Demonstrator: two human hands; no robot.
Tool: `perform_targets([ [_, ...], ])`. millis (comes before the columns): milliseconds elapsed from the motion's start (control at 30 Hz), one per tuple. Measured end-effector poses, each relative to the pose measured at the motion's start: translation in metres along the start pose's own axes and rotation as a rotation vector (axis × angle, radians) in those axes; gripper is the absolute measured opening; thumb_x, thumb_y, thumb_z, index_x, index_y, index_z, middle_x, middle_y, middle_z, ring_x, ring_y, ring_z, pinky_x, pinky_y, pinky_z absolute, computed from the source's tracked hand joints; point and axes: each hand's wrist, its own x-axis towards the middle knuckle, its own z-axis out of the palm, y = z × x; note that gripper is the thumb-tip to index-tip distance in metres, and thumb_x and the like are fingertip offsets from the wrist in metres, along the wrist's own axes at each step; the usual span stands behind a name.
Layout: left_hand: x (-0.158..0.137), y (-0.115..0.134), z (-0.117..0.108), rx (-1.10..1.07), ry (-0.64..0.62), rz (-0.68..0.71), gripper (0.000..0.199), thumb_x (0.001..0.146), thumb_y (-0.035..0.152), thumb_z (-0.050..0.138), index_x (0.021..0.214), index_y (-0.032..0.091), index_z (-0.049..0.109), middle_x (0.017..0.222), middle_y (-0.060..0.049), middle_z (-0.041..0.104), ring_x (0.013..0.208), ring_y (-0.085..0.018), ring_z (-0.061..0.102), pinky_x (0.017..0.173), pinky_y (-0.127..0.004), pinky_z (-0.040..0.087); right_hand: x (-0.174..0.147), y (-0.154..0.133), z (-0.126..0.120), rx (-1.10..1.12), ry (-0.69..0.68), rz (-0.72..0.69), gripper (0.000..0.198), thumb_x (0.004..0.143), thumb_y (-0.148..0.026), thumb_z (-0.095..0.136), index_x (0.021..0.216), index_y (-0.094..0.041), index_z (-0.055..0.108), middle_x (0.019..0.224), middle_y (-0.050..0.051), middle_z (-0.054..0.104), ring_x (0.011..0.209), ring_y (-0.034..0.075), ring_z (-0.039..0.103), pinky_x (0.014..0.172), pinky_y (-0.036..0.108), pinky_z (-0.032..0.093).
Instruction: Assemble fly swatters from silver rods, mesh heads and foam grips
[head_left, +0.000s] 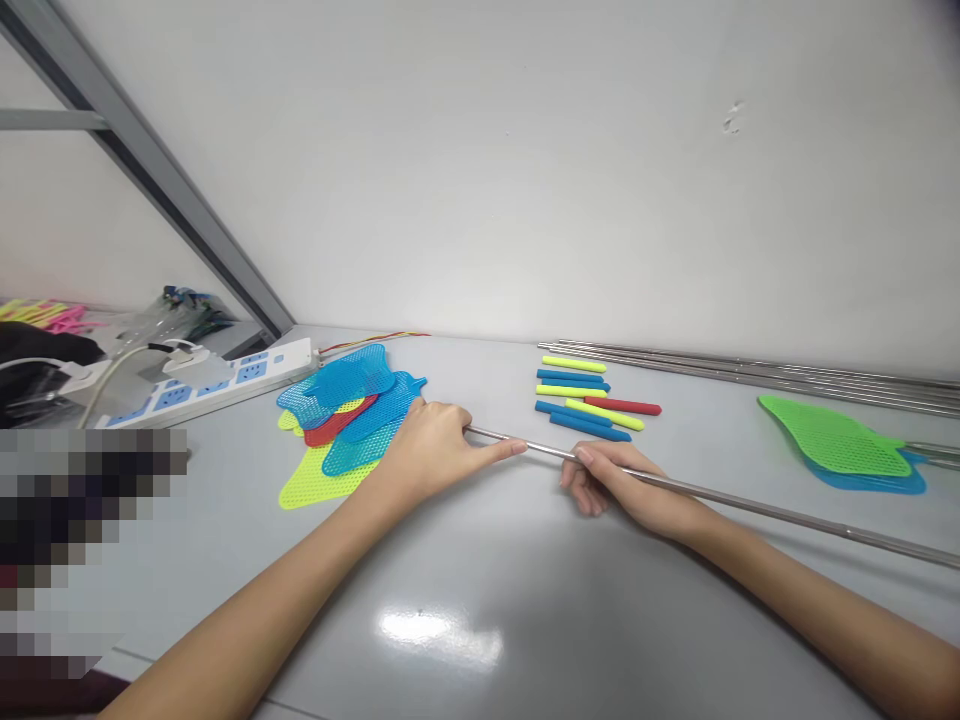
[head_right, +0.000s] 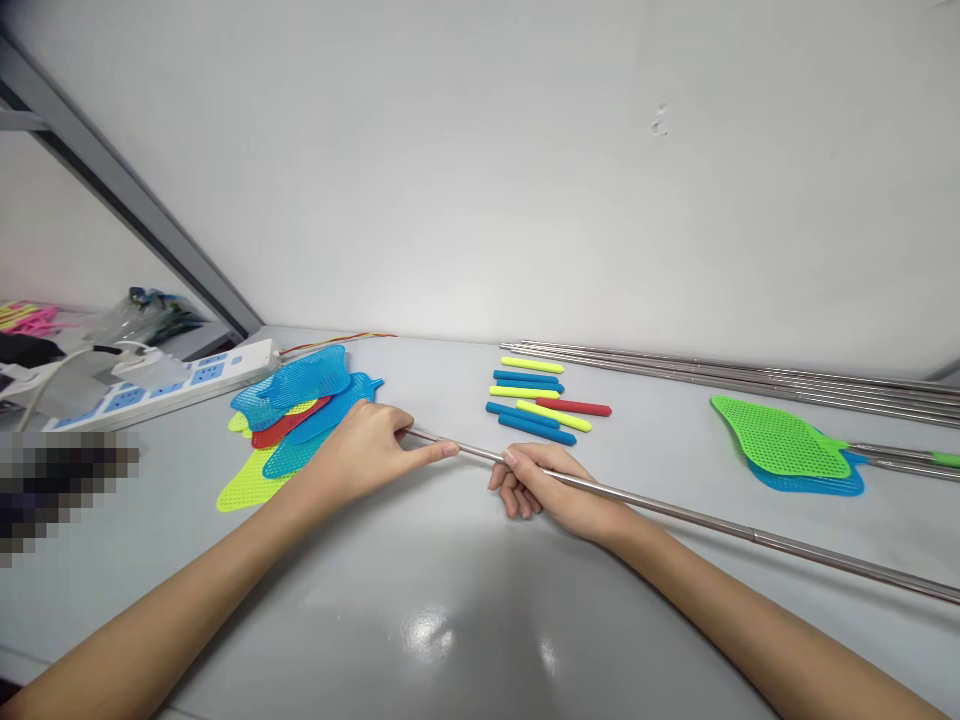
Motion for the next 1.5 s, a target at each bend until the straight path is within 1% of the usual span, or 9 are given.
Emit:
perform_targets([
  [267, -0.001, 0.001, 0.002, -0.007, -0.033, 0.027, 0.06, 0.072, 0.072, 0.032, 0.043, 0.019, 0.039, 0.044, -0.005, 0.047, 0.049, -0.019, 0.049, 0.051, -0.029, 0.025, -0.001, -0.001, 0.0, 0.028, 0.022, 0.01, 0.037, 0.089, -0.04, 0.035, 0.073, -0.016, 0.057, 0.053, -0.001, 0.053, 0.049, 0.01, 0.047, 0.048, 0.021, 0.036],
  [500, 0.0, 0.0, 0.005, -0.01, -0.058, 0.017, 0.064, 0.071, 0.074, 0.027, 0.044, 0.018, 0.038, 0.044, -0.004, 0.046, 0.045, -0.016, 0.044, 0.048, -0.028, 0.02, 0.002, 0.0, 0.0, 0.057, 0.033, 0.022, 0.037, 0.087, -0.042, 0.038, 0.07, -0.015, 0.057, 0.051, -0.001, 0.052, 0.048, 0.01, 0.047, 0.047, 0.022, 0.037],
  [967, -0.001, 0.001, 0.008, -0.017, -0.09, -0.008, 0.064, 0.073, 0.073, 0.027, 0.044, 0.017, 0.041, 0.04, -0.003, 0.043, 0.041, -0.014, 0.039, 0.046, -0.027, 0.016, 0.003, 0.002, -0.001, 0.104, 0.053, 0.026, 0.036, 0.085, -0.041, 0.042, 0.068, -0.015, 0.058, 0.049, -0.001, 0.052, 0.045, 0.01, 0.046, 0.046, 0.022, 0.037],
  [1233, -0.002, 0.003, 0.01, -0.018, -0.108, -0.007, 0.064, 0.075, 0.071, 0.026, 0.047, 0.017, 0.047, 0.044, -0.004, 0.047, 0.043, -0.015, 0.042, 0.047, -0.027, 0.017, 0.003, 0.003, -0.001, 0.109, 0.056, 0.028, 0.035, 0.085, -0.04, 0.043, 0.068, -0.015, 0.059, 0.049, -0.001, 0.052, 0.046, 0.009, 0.046, 0.046, 0.022, 0.037],
  [1500, -0.002, 0.003, 0.012, -0.021, -0.108, 0.004, 0.063, 0.076, 0.07, 0.026, 0.046, 0.017, 0.044, 0.042, -0.003, 0.045, 0.041, -0.014, 0.04, 0.046, -0.027, 0.016, 0.004, 0.0, -0.001, 0.104, 0.072, 0.033, 0.035, 0.085, -0.041, 0.043, 0.066, -0.014, 0.059, 0.048, -0.001, 0.052, 0.045, 0.009, 0.046, 0.045, 0.022, 0.037],
])
